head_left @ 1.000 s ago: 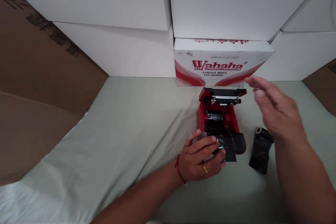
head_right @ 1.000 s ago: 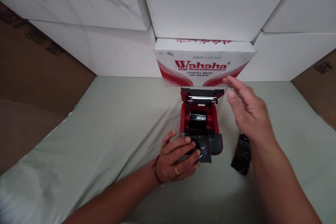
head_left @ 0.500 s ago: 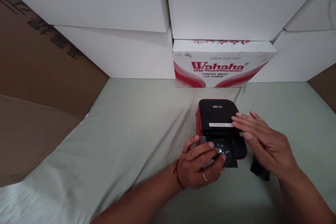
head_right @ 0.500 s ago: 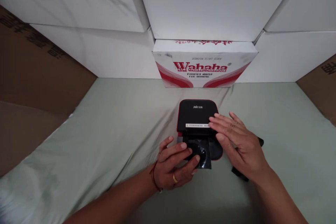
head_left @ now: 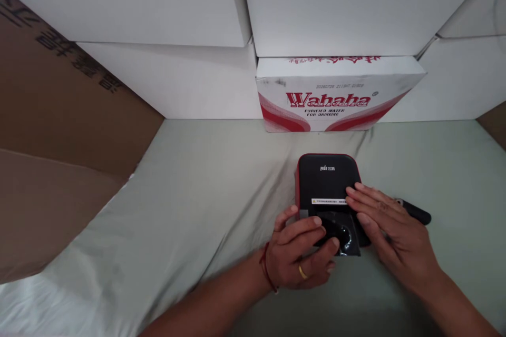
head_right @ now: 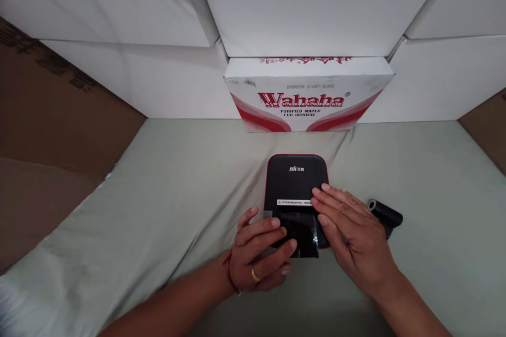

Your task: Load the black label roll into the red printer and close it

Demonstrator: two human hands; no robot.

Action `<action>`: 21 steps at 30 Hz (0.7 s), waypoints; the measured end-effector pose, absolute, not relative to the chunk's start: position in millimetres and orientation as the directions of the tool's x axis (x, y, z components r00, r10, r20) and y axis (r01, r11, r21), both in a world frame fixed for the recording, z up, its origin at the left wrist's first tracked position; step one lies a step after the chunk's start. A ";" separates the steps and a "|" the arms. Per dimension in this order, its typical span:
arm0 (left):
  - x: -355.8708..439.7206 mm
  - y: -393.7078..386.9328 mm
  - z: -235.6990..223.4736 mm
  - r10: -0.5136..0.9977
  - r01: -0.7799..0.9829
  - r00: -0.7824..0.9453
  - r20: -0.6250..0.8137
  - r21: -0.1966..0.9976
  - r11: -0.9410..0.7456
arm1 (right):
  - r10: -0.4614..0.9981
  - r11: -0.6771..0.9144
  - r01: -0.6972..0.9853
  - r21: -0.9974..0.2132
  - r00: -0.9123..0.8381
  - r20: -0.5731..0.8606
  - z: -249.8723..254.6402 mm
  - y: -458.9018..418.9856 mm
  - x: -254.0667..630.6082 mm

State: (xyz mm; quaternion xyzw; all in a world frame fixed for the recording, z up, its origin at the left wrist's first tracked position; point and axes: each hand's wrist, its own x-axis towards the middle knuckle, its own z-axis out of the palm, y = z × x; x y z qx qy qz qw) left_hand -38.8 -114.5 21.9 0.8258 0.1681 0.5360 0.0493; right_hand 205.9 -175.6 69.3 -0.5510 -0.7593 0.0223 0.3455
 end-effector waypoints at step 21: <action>-31.4 -80.0 -10.4 0.906 -0.475 0.423 0.019 0.856 0.204 | 0.727 0.572 0.759 -0.310 -0.295 0.620 86.7 -198.4 182.6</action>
